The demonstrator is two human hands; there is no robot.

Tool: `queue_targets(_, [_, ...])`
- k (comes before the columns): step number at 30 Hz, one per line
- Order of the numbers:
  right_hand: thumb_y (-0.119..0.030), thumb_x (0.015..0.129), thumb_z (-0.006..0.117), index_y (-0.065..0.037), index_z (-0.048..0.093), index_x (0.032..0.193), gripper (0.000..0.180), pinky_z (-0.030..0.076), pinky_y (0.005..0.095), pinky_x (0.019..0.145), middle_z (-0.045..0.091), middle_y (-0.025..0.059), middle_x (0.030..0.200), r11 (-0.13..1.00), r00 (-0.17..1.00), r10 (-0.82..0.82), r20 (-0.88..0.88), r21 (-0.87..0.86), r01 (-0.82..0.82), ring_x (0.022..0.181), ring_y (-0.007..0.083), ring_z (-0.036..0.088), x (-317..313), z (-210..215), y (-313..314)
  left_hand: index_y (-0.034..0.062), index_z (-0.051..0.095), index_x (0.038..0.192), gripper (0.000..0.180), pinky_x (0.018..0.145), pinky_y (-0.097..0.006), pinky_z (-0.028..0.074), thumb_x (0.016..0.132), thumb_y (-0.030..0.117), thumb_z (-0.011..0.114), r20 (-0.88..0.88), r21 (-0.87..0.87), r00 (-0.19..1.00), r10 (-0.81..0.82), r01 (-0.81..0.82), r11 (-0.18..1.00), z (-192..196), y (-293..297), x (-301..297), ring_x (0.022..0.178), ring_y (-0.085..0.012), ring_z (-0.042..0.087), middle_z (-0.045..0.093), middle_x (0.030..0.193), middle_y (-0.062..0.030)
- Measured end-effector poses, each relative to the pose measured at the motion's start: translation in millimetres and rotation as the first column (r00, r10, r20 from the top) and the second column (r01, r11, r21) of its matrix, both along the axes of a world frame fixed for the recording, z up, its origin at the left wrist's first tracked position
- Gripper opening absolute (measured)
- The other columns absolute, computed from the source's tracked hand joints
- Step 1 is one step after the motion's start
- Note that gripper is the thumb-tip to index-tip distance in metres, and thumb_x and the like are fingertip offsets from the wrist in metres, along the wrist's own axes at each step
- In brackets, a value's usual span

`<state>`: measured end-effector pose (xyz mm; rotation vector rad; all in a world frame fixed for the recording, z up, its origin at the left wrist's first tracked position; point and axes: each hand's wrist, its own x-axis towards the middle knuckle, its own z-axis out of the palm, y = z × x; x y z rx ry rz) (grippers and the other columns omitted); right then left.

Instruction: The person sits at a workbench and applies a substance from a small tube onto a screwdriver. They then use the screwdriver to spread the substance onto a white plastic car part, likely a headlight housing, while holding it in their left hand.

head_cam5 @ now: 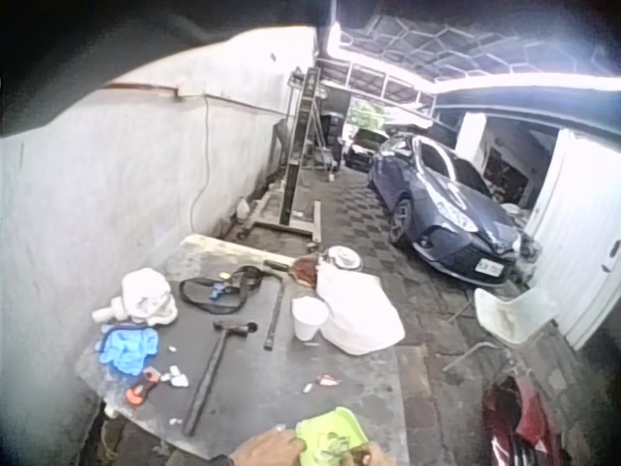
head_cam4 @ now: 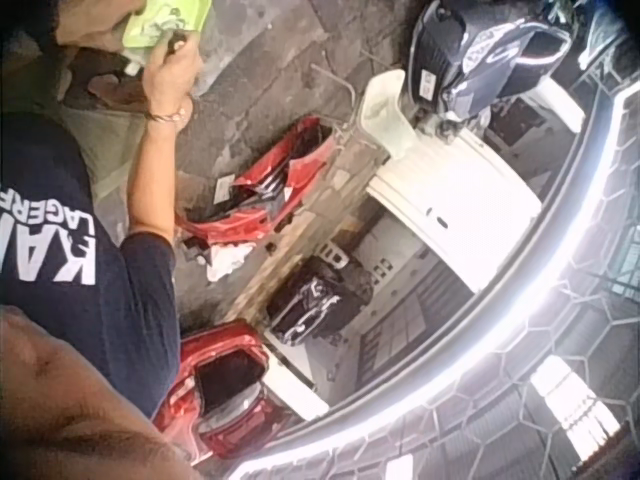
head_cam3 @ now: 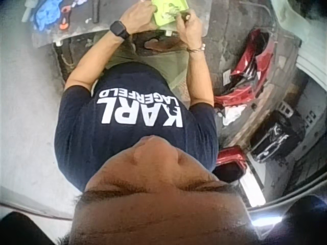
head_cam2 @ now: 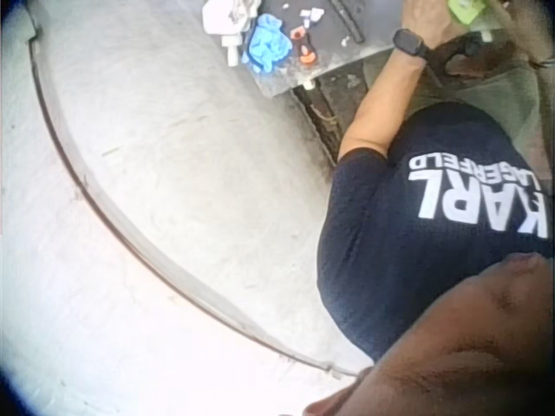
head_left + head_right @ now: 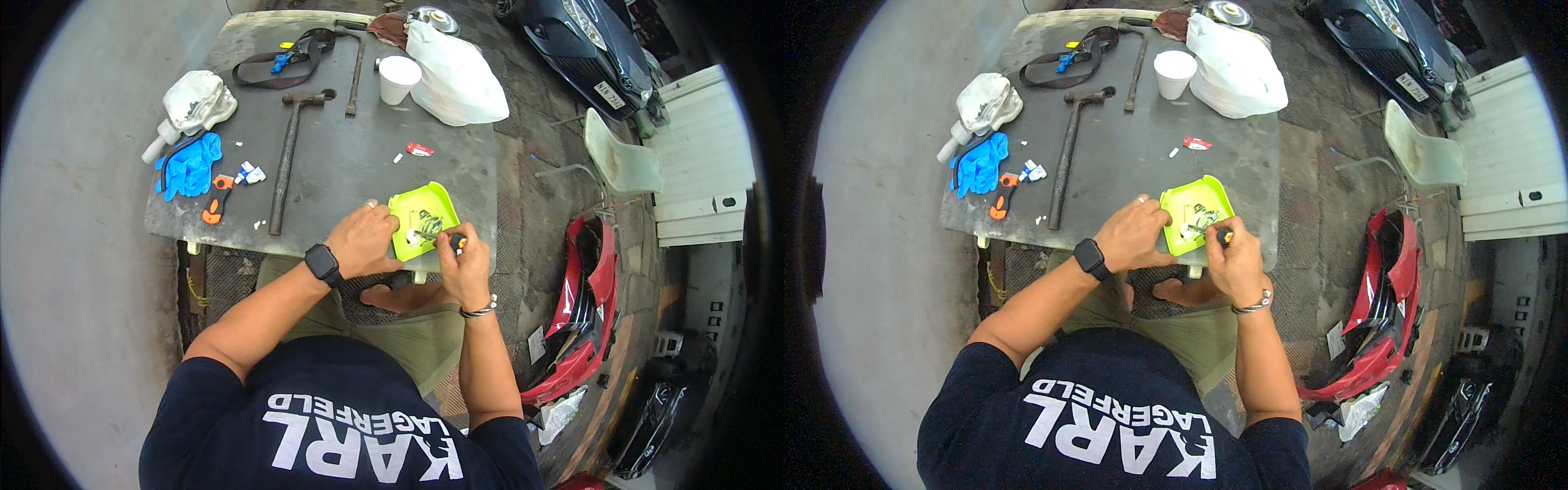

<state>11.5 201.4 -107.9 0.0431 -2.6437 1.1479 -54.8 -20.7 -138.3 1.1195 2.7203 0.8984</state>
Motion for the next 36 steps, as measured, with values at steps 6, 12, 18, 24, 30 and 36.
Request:
queue_targets(6, [-0.012,0.095,0.073,-0.002,0.061,0.094,0.016,0.05,0.0409,0.058,0.067,0.0172,0.071,0.995,0.998,0.052,0.037,0.083,-0.055,0.064,0.035,0.068,0.7,8.2,1.4,0.0007,0.07,0.104,0.057,0.094,-0.046,0.054,0.069,0.04,0.09,0.038,-0.029,0.999,0.003,-0.002,1.0,4.8,-3.4,-1.3,0.105,-0.0378,0.062,0.066,0.1,-0.0169])
queue_targets(12, [-0.016,0.095,0.073,-0.001,0.062,0.096,0.018,0.051,0.0462,0.06,0.068,0.0218,0.075,0.99,0.99,0.132,0.056,0.033,-0.134,0.069,0.0426,0.068,-0.9,10.4,-6.7,0.0007,0.07,0.103,0.055,0.093,-0.046,0.054,0.069,0.039,0.09,0.018,-0.036,1.0,0.008,-0.007,0.999,9.1,-2.0,-1.0,0.104,-0.037,0.063,0.066,0.101,-0.0166])
queue_targets(18, [-0.015,0.095,0.073,-0.002,0.061,0.096,0.018,0.052,0.0457,0.061,0.068,0.0215,0.075,0.998,0.999,0.04,0.034,0.056,-0.042,0.068,0.0417,0.069,-2.0,3.9,-1.1,0.0004,0.071,0.104,0.055,0.094,-0.046,0.054,0.068,0.038,0.089,0.036,-0.053,0.999,-0.005,0.007,0.999,8.7,0.2,-0.8,0.104,-0.0367,0.063,0.066,0.101,-0.0169])
queue_targets(24, [-0.009,0.095,0.073,-0.002,0.062,0.094,0.013,0.05,0.038,0.058,0.066,0.017,0.07,0.996,0.995,0.077,0.056,0.046,-0.08,0.061,0.0329,0.068,-1.1,7.9,6.1,0.0005,0.071,0.105,0.055,0.095,-0.045,0.054,0.068,0.038,0.088,0.038,-0.042,0.999,0.006,-0.004,0.999,5.6,-3.8,-1.1,0.104,-0.0373,0.063,0.066,0.101,-0.0169])
queue_targets(30, [-0.015,0.094,0.074,-0.003,0.062,0.096,0.017,0.052,0.0477,0.062,0.068,0.0231,0.077,0.992,0.99,0.112,0.089,0.051,-0.117,0.072,0.0434,0.069,-2.2,10.9,-3.4,0.0004,0.071,0.105,0.055,0.096,-0.045,0.054,0.069,0.038,0.088,0.05,-0.062,0.999,0.002,0.001,0.998,9.8,-3.5,-2.1,0.106,-0.0374,0.063,0.066,0.103,-0.0175])
queue_targets(36, [-0.014,0.093,0.074,-0.003,0.063,0.096,0.015,0.054,0.0488,0.064,0.069,0.0229,0.079,0.993,0.994,0.108,0.017,0.037,-0.109,0.073,0.0443,0.069,-4.4,4.7,-5.3,0.0002,0.071,0.107,0.057,0.095,-0.046,0.054,0.069,0.039,0.088,0.049,-0.056,0.999,-0.001,0.003,0.998,7.9,-0.6,-2.5,0.106,-0.0376,0.063,0.067,0.103,-0.0176])
